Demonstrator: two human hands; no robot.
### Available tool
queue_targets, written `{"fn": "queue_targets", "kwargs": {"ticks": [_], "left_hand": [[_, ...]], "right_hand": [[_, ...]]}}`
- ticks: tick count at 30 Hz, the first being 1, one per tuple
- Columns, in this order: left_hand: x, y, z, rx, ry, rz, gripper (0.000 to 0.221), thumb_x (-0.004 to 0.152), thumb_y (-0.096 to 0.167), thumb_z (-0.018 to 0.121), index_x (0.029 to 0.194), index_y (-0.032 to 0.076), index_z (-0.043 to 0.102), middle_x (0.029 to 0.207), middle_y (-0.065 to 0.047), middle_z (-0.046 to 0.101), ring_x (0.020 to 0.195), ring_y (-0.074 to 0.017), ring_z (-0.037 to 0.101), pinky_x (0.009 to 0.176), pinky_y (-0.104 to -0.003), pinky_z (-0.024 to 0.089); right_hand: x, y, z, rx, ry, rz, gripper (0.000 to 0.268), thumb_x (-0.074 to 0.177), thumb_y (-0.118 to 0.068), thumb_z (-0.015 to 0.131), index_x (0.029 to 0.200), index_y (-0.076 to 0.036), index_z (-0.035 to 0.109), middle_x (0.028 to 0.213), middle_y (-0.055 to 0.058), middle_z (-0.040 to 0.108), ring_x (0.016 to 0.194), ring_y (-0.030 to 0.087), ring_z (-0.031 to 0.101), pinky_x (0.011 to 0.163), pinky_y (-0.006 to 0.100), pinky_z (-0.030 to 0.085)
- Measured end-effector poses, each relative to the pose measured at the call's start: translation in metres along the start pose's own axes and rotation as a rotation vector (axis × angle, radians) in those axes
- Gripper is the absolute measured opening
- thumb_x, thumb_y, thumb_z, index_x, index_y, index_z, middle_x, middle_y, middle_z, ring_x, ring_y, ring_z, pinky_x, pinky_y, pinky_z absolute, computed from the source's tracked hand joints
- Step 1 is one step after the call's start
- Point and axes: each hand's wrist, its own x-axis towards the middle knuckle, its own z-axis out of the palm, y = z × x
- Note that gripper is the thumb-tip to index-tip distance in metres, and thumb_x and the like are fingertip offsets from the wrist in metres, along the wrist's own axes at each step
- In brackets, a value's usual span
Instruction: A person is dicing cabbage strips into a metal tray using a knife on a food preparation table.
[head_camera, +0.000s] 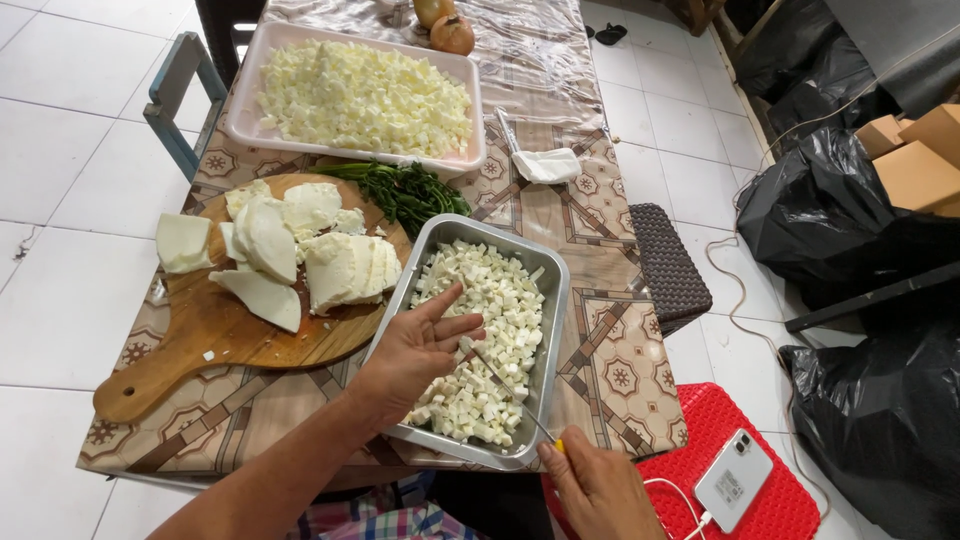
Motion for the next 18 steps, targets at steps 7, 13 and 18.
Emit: {"fn": "queue_targets", "kwargs": {"ticks": [7, 13, 18], "left_hand": [[-0.034, 0.034, 0.035, 0.372, -0.106, -0.266, 0.103, 0.085, -0.008, 0.058, 0.165, 0.030, 0.004, 0.170, -0.012, 0.022, 0.154, -0.0261, 0.032, 0.117, -0.037, 0.050], [0.004, -0.008, 0.009, 1.039, -0.085, 0.006, 0.066, 0.094, -0.007, 0.043, 0.158, 0.008, 0.033, 0.152, -0.027, 0.045, 0.139, -0.0375, 0.051, 0.116, -0.043, 0.046], [0.070, 0.001, -0.006, 1.369, 0.142, 0.096, 0.024, 0.094, -0.013, 0.040, 0.092, 0.001, 0.059, 0.092, -0.013, 0.061, 0.067, -0.0210, 0.054, 0.057, -0.027, 0.054]], "right_hand": [[0.013, -0.014, -0.005, -0.134, -0.248, 0.223, 0.041, 0.104, -0.061, 0.037, 0.092, -0.025, 0.050, 0.069, 0.000, 0.060, 0.066, 0.015, 0.063, 0.063, 0.031, 0.053], [0.018, 0.008, -0.006, -0.220, -0.287, 0.307, 0.044, 0.104, -0.065, 0.032, 0.090, -0.025, 0.045, 0.073, 0.000, 0.061, 0.071, 0.015, 0.063, 0.064, 0.032, 0.050], [0.018, 0.015, -0.006, -0.226, -0.263, 0.256, 0.044, 0.103, -0.067, 0.031, 0.087, -0.028, 0.042, 0.069, -0.008, 0.049, 0.063, 0.007, 0.050, 0.062, 0.024, 0.050]]}}
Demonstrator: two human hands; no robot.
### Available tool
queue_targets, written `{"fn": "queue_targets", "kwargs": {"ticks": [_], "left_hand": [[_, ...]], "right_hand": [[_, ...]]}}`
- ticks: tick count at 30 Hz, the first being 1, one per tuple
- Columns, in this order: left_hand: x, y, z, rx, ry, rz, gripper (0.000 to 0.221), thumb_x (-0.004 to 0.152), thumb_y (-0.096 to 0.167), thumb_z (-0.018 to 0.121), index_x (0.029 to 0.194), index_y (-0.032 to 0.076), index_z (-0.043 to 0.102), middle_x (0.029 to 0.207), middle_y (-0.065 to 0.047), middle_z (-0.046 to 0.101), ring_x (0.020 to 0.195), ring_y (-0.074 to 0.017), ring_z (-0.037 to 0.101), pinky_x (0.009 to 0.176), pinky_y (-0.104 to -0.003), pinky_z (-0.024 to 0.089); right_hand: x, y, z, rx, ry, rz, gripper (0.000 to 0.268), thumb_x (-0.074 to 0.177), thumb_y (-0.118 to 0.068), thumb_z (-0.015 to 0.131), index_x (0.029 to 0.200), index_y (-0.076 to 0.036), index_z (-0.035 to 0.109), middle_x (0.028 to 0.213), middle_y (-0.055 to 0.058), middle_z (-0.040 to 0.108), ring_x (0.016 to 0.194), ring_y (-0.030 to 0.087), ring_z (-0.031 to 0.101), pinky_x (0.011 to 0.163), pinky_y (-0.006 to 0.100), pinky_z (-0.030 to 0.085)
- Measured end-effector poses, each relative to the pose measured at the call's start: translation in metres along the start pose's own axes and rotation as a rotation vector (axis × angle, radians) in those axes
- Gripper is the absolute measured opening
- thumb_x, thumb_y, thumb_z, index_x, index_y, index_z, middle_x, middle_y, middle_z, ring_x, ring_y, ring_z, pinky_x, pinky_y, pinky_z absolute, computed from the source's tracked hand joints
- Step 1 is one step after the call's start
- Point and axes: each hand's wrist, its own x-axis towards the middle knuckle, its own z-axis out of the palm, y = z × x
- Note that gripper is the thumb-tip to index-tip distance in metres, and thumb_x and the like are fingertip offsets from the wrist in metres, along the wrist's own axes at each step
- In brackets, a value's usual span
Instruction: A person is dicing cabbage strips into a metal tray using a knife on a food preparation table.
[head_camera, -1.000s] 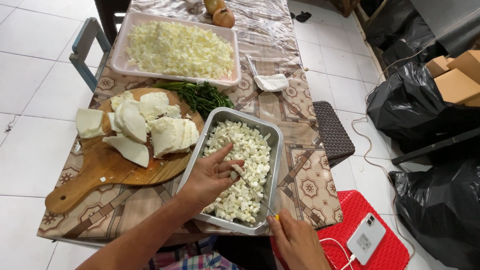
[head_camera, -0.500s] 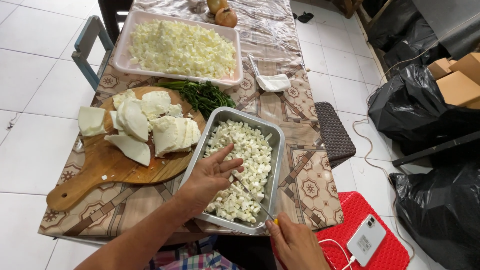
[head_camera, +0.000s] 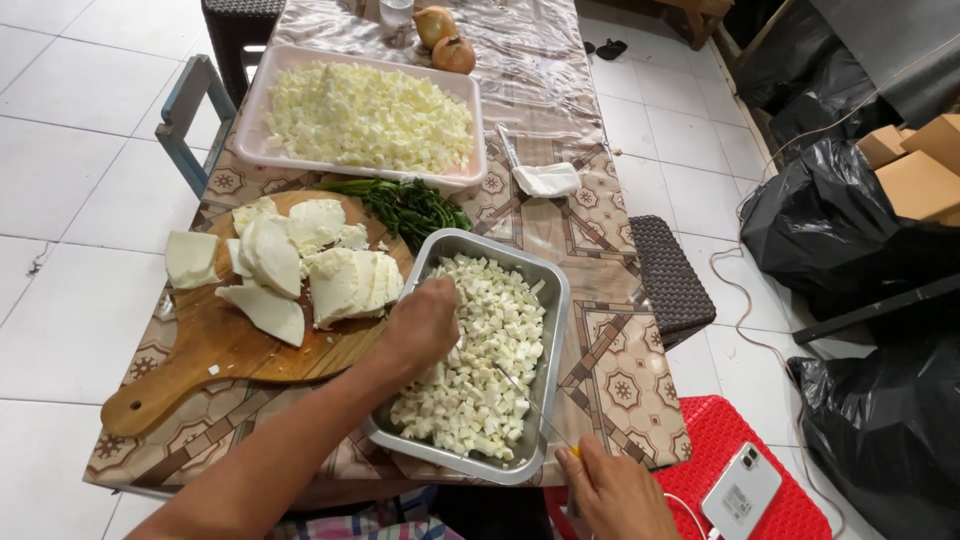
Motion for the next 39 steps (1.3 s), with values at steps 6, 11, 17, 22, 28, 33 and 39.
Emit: {"fn": "queue_targets", "kwargs": {"ticks": [6, 11, 17, 22, 28, 33, 39], "left_hand": [[0.038, -0.023, 0.048, 0.363, 0.185, -0.010, 0.016, 0.091, -0.008, 0.059, 0.097, 0.007, 0.060, 0.078, -0.005, 0.061, 0.064, -0.0158, 0.056, 0.054, -0.029, 0.054], [0.038, -0.034, 0.058, 0.240, 0.359, 0.021, 0.016, 0.086, -0.009, 0.061, 0.092, 0.006, 0.063, 0.077, -0.006, 0.063, 0.066, -0.0184, 0.058, 0.052, -0.031, 0.054], [-0.012, 0.003, 0.002, -0.768, 0.204, -0.127, 0.013, 0.095, -0.006, 0.060, 0.104, -0.002, 0.069, 0.086, -0.014, 0.065, 0.073, -0.0210, 0.063, 0.060, -0.031, 0.058], [-0.046, 0.015, -0.012, -1.370, -0.067, -0.454, 0.021, 0.095, -0.013, 0.064, 0.115, -0.016, 0.070, 0.096, -0.029, 0.071, 0.073, -0.0292, 0.071, 0.056, -0.031, 0.063], [-0.056, 0.013, 0.000, -1.444, -0.107, -0.422, 0.015, 0.090, -0.012, 0.071, 0.104, -0.016, 0.075, 0.086, -0.025, 0.072, 0.066, -0.0255, 0.068, 0.054, -0.033, 0.062], [-0.061, 0.014, -0.001, -1.529, -0.220, -0.448, 0.009, 0.092, -0.018, 0.067, 0.098, -0.017, 0.072, 0.077, -0.027, 0.069, 0.060, -0.0278, 0.065, 0.053, -0.033, 0.059], [-0.058, 0.020, -0.006, -1.526, -0.165, -0.585, 0.040, 0.085, -0.022, 0.067, 0.125, -0.020, 0.067, 0.096, -0.033, 0.072, 0.071, -0.0335, 0.070, 0.063, -0.036, 0.063]], "right_hand": [[-0.005, -0.003, -0.005, 0.055, 0.026, 0.003, 0.045, 0.104, -0.065, 0.035, 0.085, -0.026, 0.042, 0.067, -0.005, 0.049, 0.061, 0.010, 0.049, 0.060, 0.028, 0.046], [-0.010, -0.006, -0.008, 0.098, 0.045, -0.007, 0.045, 0.104, -0.064, 0.039, 0.083, -0.024, 0.043, 0.067, -0.003, 0.051, 0.063, 0.011, 0.051, 0.061, 0.029, 0.047], [-0.007, 0.000, 0.000, 0.219, 0.156, -0.077, 0.047, 0.103, -0.062, 0.043, 0.077, -0.022, 0.045, 0.062, -0.003, 0.046, 0.058, 0.011, 0.047, 0.056, 0.029, 0.041], [-0.005, -0.004, 0.000, 0.267, 0.211, -0.105, 0.048, 0.102, -0.060, 0.042, 0.076, -0.020, 0.044, 0.059, -0.002, 0.048, 0.058, 0.012, 0.049, 0.056, 0.031, 0.039], [-0.003, -0.008, 0.004, 0.219, 0.227, -0.108, 0.046, 0.100, -0.062, 0.044, 0.079, -0.021, 0.044, 0.062, 0.003, 0.055, 0.061, 0.018, 0.060, 0.060, 0.037, 0.044], [0.011, -0.005, 0.016, 0.132, 0.194, -0.108, 0.047, 0.099, -0.068, 0.038, 0.086, -0.023, 0.044, 0.061, 0.005, 0.057, 0.061, 0.023, 0.064, 0.061, 0.041, 0.051], [0.034, 0.009, 0.033, 0.140, 0.204, -0.088, 0.047, 0.097, -0.072, 0.031, 0.085, -0.028, 0.043, 0.059, -0.004, 0.054, 0.057, 0.013, 0.061, 0.059, 0.034, 0.052]]}}
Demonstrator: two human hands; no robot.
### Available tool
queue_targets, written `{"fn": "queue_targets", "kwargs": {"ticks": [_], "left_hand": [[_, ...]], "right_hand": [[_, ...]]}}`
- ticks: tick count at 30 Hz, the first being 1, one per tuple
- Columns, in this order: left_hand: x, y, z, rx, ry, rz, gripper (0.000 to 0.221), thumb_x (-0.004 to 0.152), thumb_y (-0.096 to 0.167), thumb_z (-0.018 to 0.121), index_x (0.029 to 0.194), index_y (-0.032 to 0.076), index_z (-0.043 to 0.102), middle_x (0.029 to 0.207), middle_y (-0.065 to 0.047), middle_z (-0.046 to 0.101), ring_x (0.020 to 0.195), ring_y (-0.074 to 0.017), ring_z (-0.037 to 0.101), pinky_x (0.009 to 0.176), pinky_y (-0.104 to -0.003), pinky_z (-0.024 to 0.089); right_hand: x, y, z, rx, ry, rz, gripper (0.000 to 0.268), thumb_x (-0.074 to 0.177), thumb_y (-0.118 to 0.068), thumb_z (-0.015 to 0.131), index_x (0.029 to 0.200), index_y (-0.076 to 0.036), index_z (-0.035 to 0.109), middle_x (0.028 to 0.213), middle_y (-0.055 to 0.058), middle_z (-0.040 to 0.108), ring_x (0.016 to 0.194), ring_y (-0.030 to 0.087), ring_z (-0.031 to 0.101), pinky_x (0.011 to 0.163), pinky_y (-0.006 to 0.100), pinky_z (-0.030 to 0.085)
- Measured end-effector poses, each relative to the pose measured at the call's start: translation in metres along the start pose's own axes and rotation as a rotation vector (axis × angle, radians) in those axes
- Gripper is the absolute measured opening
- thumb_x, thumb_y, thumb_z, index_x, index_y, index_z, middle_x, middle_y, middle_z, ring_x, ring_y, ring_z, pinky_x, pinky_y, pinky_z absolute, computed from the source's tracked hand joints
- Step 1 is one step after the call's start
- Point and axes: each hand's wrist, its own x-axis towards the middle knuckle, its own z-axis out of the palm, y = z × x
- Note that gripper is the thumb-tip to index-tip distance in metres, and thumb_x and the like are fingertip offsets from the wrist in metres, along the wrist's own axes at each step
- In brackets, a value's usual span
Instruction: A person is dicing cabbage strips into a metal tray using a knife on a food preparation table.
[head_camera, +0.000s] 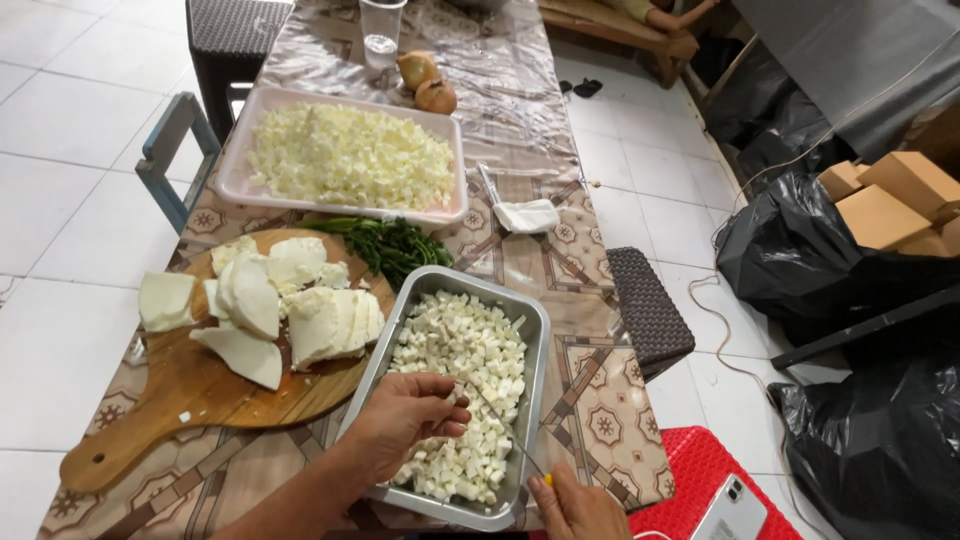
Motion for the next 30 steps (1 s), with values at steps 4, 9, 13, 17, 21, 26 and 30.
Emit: {"fn": "queue_targets", "kwargs": {"ticks": [4, 9, 13, 17, 21, 26, 30], "left_hand": [[0.008, -0.005, -0.005, 0.062, -0.003, 0.080, 0.039, 0.085, -0.022, 0.065, 0.124, -0.019, 0.067, 0.104, -0.030, 0.071, 0.089, -0.0366, 0.073, 0.080, -0.042, 0.065], [0.003, -0.006, -0.003, 0.093, -0.028, 0.161, 0.055, 0.078, -0.022, 0.072, 0.132, -0.016, 0.065, 0.099, -0.025, 0.074, 0.083, -0.0319, 0.074, 0.078, -0.038, 0.066], [-0.011, 0.001, 0.002, 0.127, -0.034, 0.153, 0.050, 0.082, -0.022, 0.068, 0.131, -0.014, 0.068, 0.101, -0.024, 0.075, 0.084, -0.0301, 0.074, 0.076, -0.036, 0.065], [-0.009, 0.004, 0.001, 0.204, -0.047, 0.133, 0.057, 0.082, -0.026, 0.063, 0.136, -0.008, 0.066, 0.119, -0.027, 0.073, 0.093, -0.0335, 0.076, 0.076, -0.035, 0.066], [-0.005, -0.003, -0.009, 0.095, -0.131, 0.141, 0.079, 0.075, -0.023, 0.067, 0.150, -0.010, 0.048, 0.113, -0.027, 0.074, 0.092, -0.0333, 0.074, 0.084, -0.041, 0.065], [-0.002, -0.003, -0.009, 0.167, -0.096, 0.170, 0.079, 0.078, -0.026, 0.068, 0.152, -0.007, 0.047, 0.114, -0.024, 0.074, 0.096, -0.0272, 0.074, 0.086, -0.036, 0.065], [-0.018, 0.009, 0.001, 0.084, -0.098, 0.101, 0.077, 0.082, -0.031, 0.059, 0.155, -0.007, 0.043, 0.114, -0.025, 0.072, 0.095, -0.0264, 0.071, 0.089, -0.035, 0.065]], "right_hand": [[-0.005, 0.004, -0.004, 0.035, 0.026, -0.067, 0.044, 0.097, -0.067, 0.040, 0.086, -0.025, 0.044, 0.065, 0.004, 0.063, 0.068, 0.031, 0.070, 0.062, 0.045, 0.048], [-0.019, -0.010, -0.013, 0.040, -0.060, -0.140, 0.042, 0.101, -0.065, 0.035, 0.084, -0.028, 0.046, 0.060, -0.008, 0.054, 0.053, 0.010, 0.056, 0.054, 0.030, 0.054], [-0.014, -0.010, -0.011, -0.001, -0.046, -0.137, 0.041, 0.102, -0.064, 0.037, 0.085, -0.027, 0.044, 0.061, -0.004, 0.054, 0.055, 0.013, 0.058, 0.053, 0.035, 0.050], [-0.018, -0.025, -0.022, -0.007, -0.077, -0.043, 0.041, 0.103, -0.064, 0.039, 0.087, -0.026, 0.047, 0.063, -0.002, 0.055, 0.060, 0.014, 0.060, 0.062, 0.034, 0.051], [-0.019, -0.020, -0.022, 0.044, -0.013, -0.067, 0.043, 0.102, -0.061, 0.044, 0.085, -0.022, 0.046, 0.066, 0.006, 0.059, 0.064, 0.023, 0.062, 0.062, 0.038, 0.043], [-0.028, -0.025, -0.025, 0.042, -0.046, -0.079, 0.041, 0.103, -0.060, 0.046, 0.083, -0.024, 0.047, 0.058, 0.000, 0.051, 0.054, 0.014, 0.053, 0.055, 0.033, 0.044], [-0.027, -0.035, -0.029, -0.008, -0.075, -0.051, 0.041, 0.104, -0.060, 0.042, 0.086, -0.023, 0.044, 0.065, 0.003, 0.059, 0.063, 0.020, 0.062, 0.063, 0.037, 0.049]]}}
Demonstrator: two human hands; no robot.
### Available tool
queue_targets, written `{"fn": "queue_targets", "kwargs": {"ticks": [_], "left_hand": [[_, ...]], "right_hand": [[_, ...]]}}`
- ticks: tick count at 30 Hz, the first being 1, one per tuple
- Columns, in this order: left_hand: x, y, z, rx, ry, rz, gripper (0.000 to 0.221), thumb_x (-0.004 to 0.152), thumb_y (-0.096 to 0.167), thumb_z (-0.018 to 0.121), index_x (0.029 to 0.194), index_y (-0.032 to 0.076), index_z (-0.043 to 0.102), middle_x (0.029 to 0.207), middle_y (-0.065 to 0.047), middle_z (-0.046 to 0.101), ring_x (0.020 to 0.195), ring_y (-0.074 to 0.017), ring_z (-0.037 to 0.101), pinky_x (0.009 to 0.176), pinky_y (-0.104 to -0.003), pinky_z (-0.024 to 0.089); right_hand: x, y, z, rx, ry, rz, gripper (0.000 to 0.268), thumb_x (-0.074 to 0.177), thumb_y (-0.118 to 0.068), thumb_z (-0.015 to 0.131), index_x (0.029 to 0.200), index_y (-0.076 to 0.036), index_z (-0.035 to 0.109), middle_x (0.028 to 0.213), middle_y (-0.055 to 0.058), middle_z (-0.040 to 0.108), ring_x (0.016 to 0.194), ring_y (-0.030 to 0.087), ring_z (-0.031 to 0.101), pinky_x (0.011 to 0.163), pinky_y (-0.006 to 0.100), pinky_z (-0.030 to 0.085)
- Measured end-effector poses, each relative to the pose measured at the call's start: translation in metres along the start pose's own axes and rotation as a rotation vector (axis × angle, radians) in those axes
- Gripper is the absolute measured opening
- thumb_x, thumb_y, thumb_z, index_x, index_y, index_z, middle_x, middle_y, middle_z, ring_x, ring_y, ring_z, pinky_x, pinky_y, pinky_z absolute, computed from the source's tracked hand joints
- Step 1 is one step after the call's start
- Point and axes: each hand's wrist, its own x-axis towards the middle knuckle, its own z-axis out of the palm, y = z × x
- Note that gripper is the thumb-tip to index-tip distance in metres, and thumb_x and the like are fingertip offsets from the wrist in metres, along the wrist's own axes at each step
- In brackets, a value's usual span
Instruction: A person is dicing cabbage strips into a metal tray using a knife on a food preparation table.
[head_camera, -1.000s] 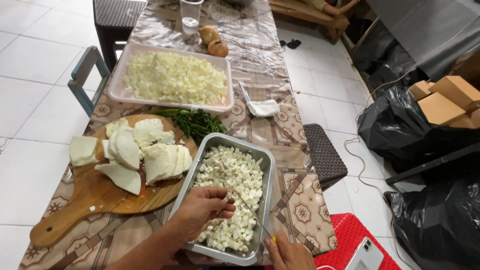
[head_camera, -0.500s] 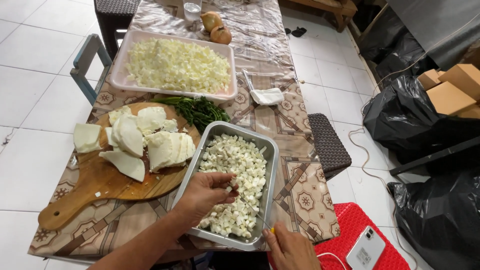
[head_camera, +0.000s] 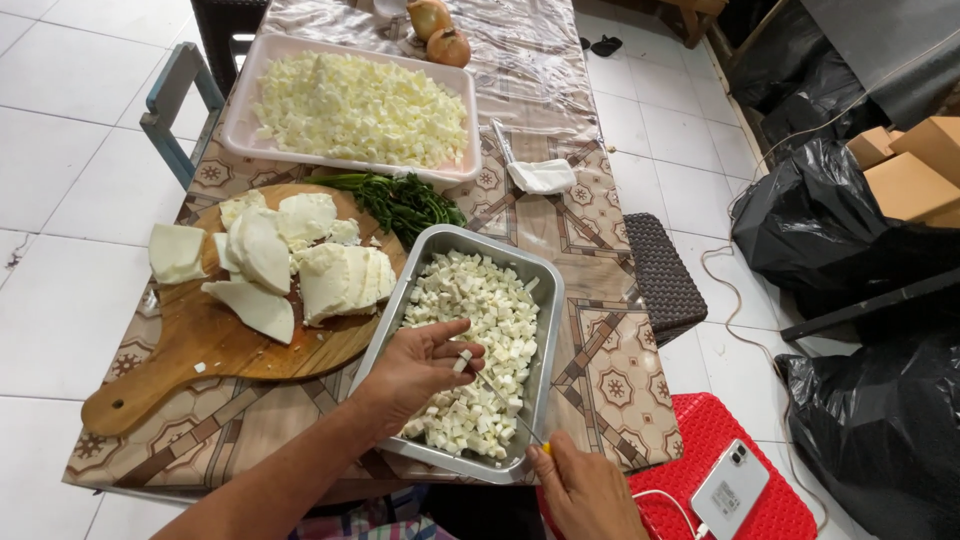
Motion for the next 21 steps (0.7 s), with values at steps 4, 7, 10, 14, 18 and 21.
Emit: {"fn": "queue_targets", "kwargs": {"ticks": [4, 7, 10, 14, 18, 21], "left_hand": [[0.008, -0.005, -0.005, 0.068, 0.022, 0.031, 0.078, 0.078, -0.031, 0.061, 0.150, -0.003, 0.050, 0.135, -0.027, 0.067, 0.106, -0.0287, 0.072, 0.091, -0.035, 0.064], [0.008, -0.006, -0.005, 0.126, 0.045, 0.048, 0.081, 0.080, -0.028, 0.062, 0.154, 0.001, 0.045, 0.139, -0.024, 0.065, 0.121, -0.0263, 0.067, 0.097, -0.033, 0.063], [0.001, 0.000, 0.002, 0.126, 0.022, 0.009, 0.084, 0.082, -0.030, 0.052, 0.158, 0.006, 0.041, 0.140, -0.021, 0.066, 0.127, -0.0283, 0.068, 0.100, -0.033, 0.060], [0.019, 0.000, 0.016, 0.735, -0.013, 0.156, 0.078, 0.089, -0.010, 0.049, 0.161, 0.017, 0.031, 0.157, -0.018, 0.047, 0.098, -0.0191, 0.050, 0.081, -0.029, 0.048], [0.104, -0.011, 0.035, 1.229, -0.084, 0.646, 0.047, 0.087, -0.006, 0.052, 0.133, -0.001, 0.061, 0.138, -0.024, 0.063, 0.130, -0.0351, 0.059, 0.113, -0.049, 0.045], [0.155, -0.005, 0.064, 1.568, 0.027, 0.553, 0.032, 0.090, -0.005, 0.040, 0.068, 0.012, 0.055, 0.083, -0.006, 0.066, 0.096, -0.0238, 0.059, 0.109, -0.061, 0.035]], "right_hand": [[0.001, 0.003, 0.003, 0.001, 0.005, 0.009, 0.045, 0.104, -0.061, 0.040, 0.082, -0.023, 0.043, 0.063, 0.000, 0.054, 0.060, 0.015, 0.057, 0.063, 0.033, 0.049], [-0.004, -0.004, -0.004, 0.068, 0.003, -0.006, 0.040, 0.101, -0.061, 0.044, 0.084, -0.026, 0.052, 0.065, 0.000, 0.062, 0.061, 0.013, 0.063, 0.060, 0.031, 0.049], [-0.004, -0.010, -0.006, 0.087, -0.108, 0.042, 0.036, 0.102, -0.059, 0.043, 0.102, -0.026, 0.056, 0.069, 0.004, 0.065, 0.069, 0.018, 0.069, 0.071, 0.035, 0.058], [0.004, 0.003, -0.006, -0.048, -0.141, 0.101, 0.042, 0.103, -0.066, 0.035, 0.092, -0.027, 0.048, 0.071, -0.003, 0.059, 0.068, 0.012, 0.061, 0.068, 0.031, 0.057], [0.011, 0.027, 0.005, -0.098, -0.101, 0.034, 0.049, 0.101, -0.068, 0.036, 0.095, -0.021, 0.046, 0.073, 0.015, 0.064, 0.073, 0.038, 0.068, 0.061, 0.050, 0.049], [0.016, 0.034, 0.006, -0.072, -0.173, 0.078, 0.049, 0.100, -0.069, 0.037, 0.095, -0.022, 0.043, 0.085, 0.019, 0.066, 0.087, 0.047, 0.064, 0.067, 0.056, 0.045]]}}
